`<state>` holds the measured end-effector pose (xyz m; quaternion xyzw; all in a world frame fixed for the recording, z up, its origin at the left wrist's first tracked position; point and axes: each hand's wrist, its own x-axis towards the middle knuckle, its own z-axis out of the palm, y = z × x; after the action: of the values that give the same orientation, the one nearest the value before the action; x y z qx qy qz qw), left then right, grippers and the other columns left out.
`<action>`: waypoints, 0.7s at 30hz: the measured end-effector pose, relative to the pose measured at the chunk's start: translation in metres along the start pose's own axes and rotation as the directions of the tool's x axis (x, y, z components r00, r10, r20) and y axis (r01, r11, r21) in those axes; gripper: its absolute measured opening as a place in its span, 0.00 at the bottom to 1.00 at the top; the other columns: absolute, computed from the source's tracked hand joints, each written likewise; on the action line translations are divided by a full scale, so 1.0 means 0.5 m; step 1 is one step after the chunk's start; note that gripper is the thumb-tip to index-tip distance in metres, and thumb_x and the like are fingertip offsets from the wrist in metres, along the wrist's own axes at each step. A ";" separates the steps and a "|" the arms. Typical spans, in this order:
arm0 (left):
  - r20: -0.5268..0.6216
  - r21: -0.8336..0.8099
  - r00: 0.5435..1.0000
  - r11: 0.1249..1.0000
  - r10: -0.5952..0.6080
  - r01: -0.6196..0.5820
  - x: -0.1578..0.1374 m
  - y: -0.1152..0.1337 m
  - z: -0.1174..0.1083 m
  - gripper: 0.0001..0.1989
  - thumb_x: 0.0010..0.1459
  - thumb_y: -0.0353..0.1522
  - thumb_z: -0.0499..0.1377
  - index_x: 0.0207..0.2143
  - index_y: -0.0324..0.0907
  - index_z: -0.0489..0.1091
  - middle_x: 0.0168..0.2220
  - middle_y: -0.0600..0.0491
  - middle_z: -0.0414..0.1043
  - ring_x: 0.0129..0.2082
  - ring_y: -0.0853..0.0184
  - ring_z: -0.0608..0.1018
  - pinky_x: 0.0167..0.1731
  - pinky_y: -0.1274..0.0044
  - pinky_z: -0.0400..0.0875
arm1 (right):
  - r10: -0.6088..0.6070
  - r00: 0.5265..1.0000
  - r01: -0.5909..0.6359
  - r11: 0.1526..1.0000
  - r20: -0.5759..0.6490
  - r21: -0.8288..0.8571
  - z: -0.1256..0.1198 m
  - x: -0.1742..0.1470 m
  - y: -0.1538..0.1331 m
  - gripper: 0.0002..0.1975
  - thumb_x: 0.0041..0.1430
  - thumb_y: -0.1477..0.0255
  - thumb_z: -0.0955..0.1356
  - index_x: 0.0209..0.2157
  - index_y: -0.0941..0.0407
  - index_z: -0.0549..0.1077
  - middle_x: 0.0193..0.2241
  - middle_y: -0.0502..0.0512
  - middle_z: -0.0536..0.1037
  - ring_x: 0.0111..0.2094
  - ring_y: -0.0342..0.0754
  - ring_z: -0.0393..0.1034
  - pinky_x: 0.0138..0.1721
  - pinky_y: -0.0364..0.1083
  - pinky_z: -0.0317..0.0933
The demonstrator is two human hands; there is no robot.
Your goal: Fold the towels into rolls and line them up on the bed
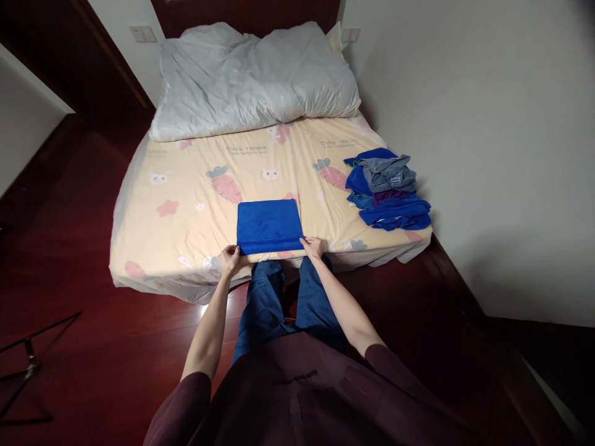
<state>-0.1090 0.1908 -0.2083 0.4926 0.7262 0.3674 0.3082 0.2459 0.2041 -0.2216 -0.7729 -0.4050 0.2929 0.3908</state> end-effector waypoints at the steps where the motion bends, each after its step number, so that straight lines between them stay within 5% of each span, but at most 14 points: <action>1: -0.011 0.010 1.000 1.000 0.002 -0.002 -0.001 0.003 0.000 0.16 0.59 0.44 0.59 0.39 0.42 0.76 0.36 0.46 0.80 0.37 0.58 0.82 0.41 0.69 0.75 | -0.006 1.000 0.006 1.000 -0.001 -0.005 -0.003 -0.004 -0.007 0.09 0.51 0.64 0.75 0.31 0.55 0.81 0.35 0.61 0.86 0.41 0.61 0.82 0.48 0.55 0.74; 4: -0.058 0.048 0.997 0.998 0.051 -0.048 -0.008 0.016 -0.007 0.18 0.59 0.41 0.60 0.48 0.41 0.73 0.40 0.44 0.79 0.41 0.56 0.81 0.47 0.65 0.75 | -0.138 0.989 0.138 0.990 -0.046 -0.005 -0.022 -0.027 -0.030 0.17 0.58 0.65 0.71 0.47 0.56 0.80 0.43 0.62 0.85 0.45 0.58 0.81 0.52 0.55 0.72; 6: -0.072 0.131 0.974 0.970 0.214 -0.203 -0.019 0.024 -0.015 0.20 0.61 0.39 0.59 0.53 0.41 0.71 0.48 0.41 0.77 0.50 0.54 0.79 0.54 0.62 0.73 | -0.341 0.938 0.339 0.940 -0.066 -0.037 -0.041 -0.050 -0.042 0.21 0.65 0.65 0.67 0.56 0.57 0.76 0.52 0.64 0.82 0.52 0.57 0.78 0.57 0.55 0.69; 9: 0.096 0.264 0.849 0.809 0.520 -0.526 -0.037 0.035 -0.020 0.20 0.66 0.37 0.55 0.58 0.42 0.70 0.61 0.41 0.69 0.64 0.54 0.70 0.65 0.61 0.65 | -0.638 0.762 0.647 0.754 0.108 -0.111 -0.063 -0.086 -0.052 0.22 0.70 0.65 0.63 0.61 0.56 0.73 0.60 0.62 0.76 0.62 0.54 0.70 0.65 0.55 0.62; 13: 0.423 0.303 0.684 0.618 0.594 -0.725 -0.052 0.044 -0.004 0.24 0.68 0.33 0.50 0.63 0.42 0.68 0.69 0.46 0.62 0.71 0.55 0.60 0.70 0.59 0.57 | -0.714 0.528 0.838 0.527 0.459 -0.144 -0.056 -0.116 -0.045 0.23 0.72 0.70 0.60 0.65 0.54 0.70 0.65 0.57 0.70 0.69 0.52 0.61 0.70 0.57 0.54; 21: 0.447 0.485 0.773 0.604 0.451 -0.633 -0.039 0.015 0.023 0.32 0.63 0.29 0.51 0.70 0.35 0.58 0.72 0.41 0.55 0.73 0.51 0.57 0.71 0.56 0.53 | -0.604 0.542 0.834 0.471 0.584 -0.286 -0.017 -0.088 -0.012 0.28 0.72 0.72 0.57 0.70 0.58 0.60 0.70 0.58 0.60 0.73 0.52 0.52 0.73 0.60 0.48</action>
<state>-0.0898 0.1772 -0.2066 0.8094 0.5665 0.1158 0.1030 0.2279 0.1654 -0.2061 -0.5172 -0.8333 0.1215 0.1528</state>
